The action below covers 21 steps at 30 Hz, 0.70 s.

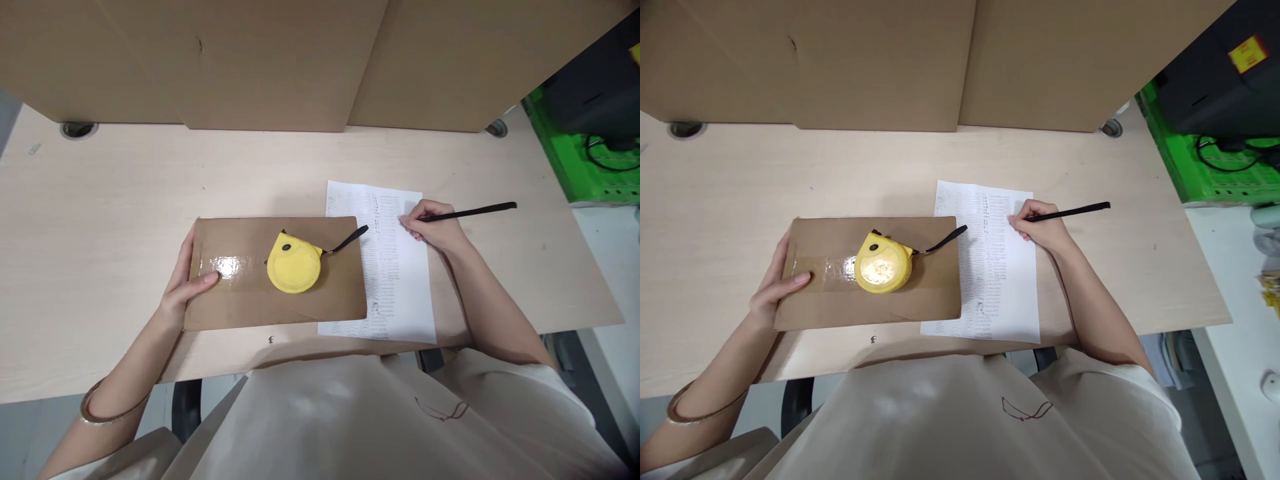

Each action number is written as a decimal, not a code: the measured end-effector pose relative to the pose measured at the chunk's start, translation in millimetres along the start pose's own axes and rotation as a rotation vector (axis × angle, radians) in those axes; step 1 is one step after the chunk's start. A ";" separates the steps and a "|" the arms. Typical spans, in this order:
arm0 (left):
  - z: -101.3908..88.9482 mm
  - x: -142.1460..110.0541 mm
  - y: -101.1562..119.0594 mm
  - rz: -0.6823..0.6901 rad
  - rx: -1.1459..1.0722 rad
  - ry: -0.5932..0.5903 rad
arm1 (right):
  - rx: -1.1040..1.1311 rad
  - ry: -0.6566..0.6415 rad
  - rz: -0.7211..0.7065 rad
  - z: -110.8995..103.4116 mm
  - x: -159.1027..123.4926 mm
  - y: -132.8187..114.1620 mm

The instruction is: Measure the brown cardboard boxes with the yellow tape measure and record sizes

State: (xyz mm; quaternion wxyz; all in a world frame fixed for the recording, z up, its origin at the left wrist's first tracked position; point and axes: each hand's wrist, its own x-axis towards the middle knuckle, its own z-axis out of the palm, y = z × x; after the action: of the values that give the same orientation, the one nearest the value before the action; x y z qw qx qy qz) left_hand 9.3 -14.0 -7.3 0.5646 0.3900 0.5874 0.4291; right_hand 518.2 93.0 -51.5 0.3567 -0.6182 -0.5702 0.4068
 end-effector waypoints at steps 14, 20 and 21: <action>5.4 -5.0 9.2 -0.029 0.006 0.010 | -0.016 -0.010 0.000 -1.4 -1.1 0.7; 3.6 -3.5 7.4 -0.018 0.012 0.004 | -0.040 0.034 0.019 -0.5 -1.6 0.2; 3.0 -3.2 7.4 -0.020 0.012 -0.001 | -0.037 0.027 0.024 -0.4 -1.6 -0.2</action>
State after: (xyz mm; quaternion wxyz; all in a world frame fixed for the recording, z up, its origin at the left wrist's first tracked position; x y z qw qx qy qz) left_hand 12.3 -14.4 0.8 0.5665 0.3878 0.5936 0.4199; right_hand 518.4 91.4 -51.0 0.3478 -0.6371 -0.5652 0.3919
